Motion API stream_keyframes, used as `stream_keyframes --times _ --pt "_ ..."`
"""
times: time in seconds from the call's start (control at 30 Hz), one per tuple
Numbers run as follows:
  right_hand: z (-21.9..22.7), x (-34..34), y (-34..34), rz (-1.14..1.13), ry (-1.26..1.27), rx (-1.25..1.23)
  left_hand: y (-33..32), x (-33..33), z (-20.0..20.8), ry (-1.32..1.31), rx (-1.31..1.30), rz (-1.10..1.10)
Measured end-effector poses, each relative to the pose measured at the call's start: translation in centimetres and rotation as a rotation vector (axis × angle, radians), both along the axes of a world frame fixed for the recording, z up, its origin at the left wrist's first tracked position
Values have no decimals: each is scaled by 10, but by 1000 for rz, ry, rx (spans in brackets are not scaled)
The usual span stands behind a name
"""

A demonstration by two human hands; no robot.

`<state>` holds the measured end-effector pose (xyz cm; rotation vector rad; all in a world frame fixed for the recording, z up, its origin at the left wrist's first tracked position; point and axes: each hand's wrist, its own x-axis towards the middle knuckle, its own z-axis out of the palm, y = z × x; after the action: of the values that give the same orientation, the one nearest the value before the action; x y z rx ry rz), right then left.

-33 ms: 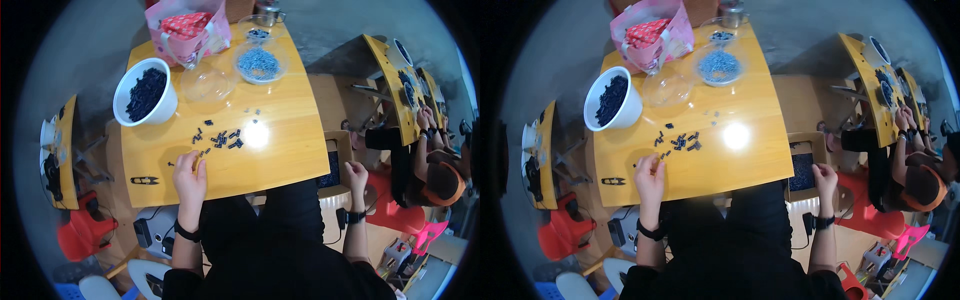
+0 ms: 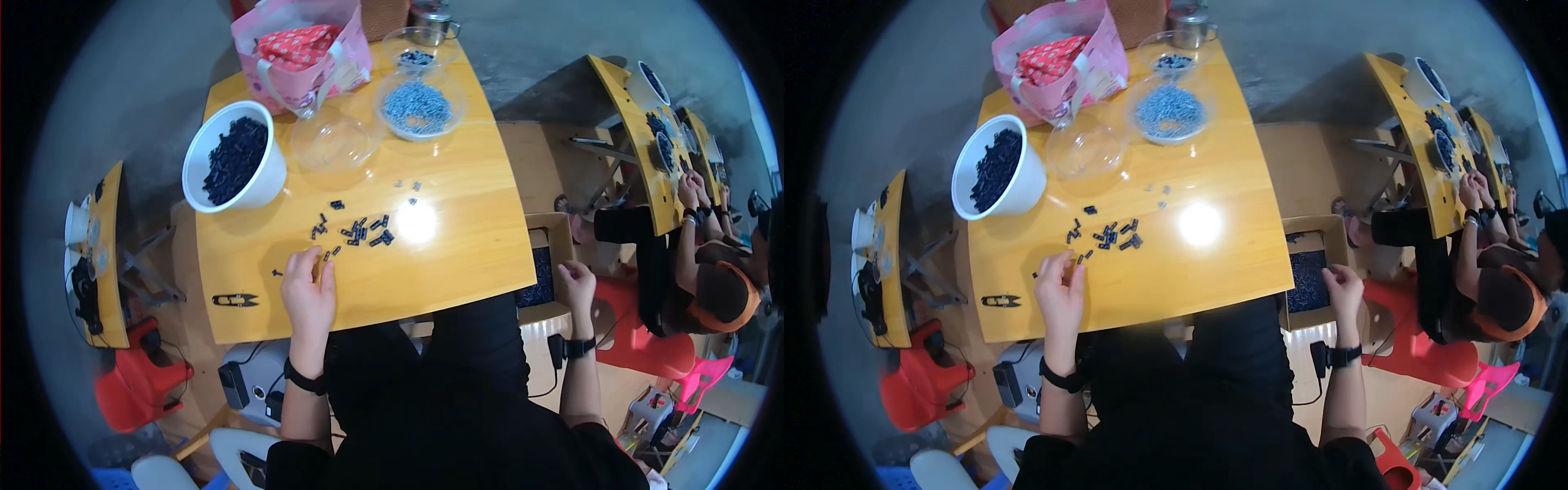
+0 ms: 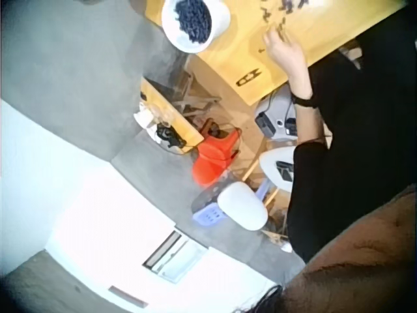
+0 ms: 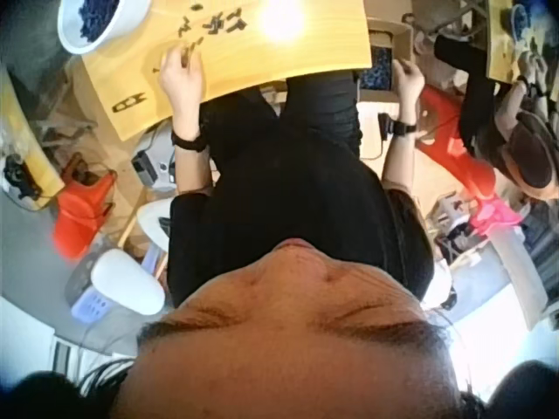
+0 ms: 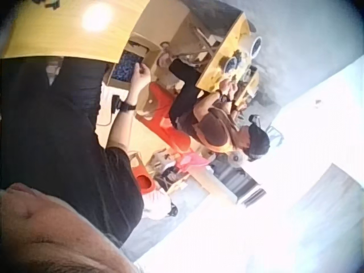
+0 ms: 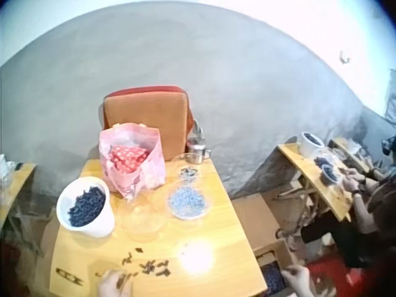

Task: The person assembles small components by hand, picking up a black plastic piece and a small metal pin, joining them together, and placing the finished unit on the table. This process is repeated multiple times, with the person occasionally moving loose pieces around the table to reach others.

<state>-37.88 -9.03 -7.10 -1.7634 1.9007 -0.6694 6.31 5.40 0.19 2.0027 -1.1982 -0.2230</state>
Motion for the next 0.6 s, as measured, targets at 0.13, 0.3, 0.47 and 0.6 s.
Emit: stream_keyframes --times 0.13,0.3,0.47,0.6 --pt "-11 9 -20 -70 -10 -62 -8 7 -12 -110 24 4" --pt "64 102 -19 91 -473 -121 -11 2 -12 -27 20 32" --pt "83 225 -25 559 -301 -84 -10 6 -18 -111 -32 41" --pt "82 290 -45 694 -161 -249 -10 6 -19 -50 -60 40"
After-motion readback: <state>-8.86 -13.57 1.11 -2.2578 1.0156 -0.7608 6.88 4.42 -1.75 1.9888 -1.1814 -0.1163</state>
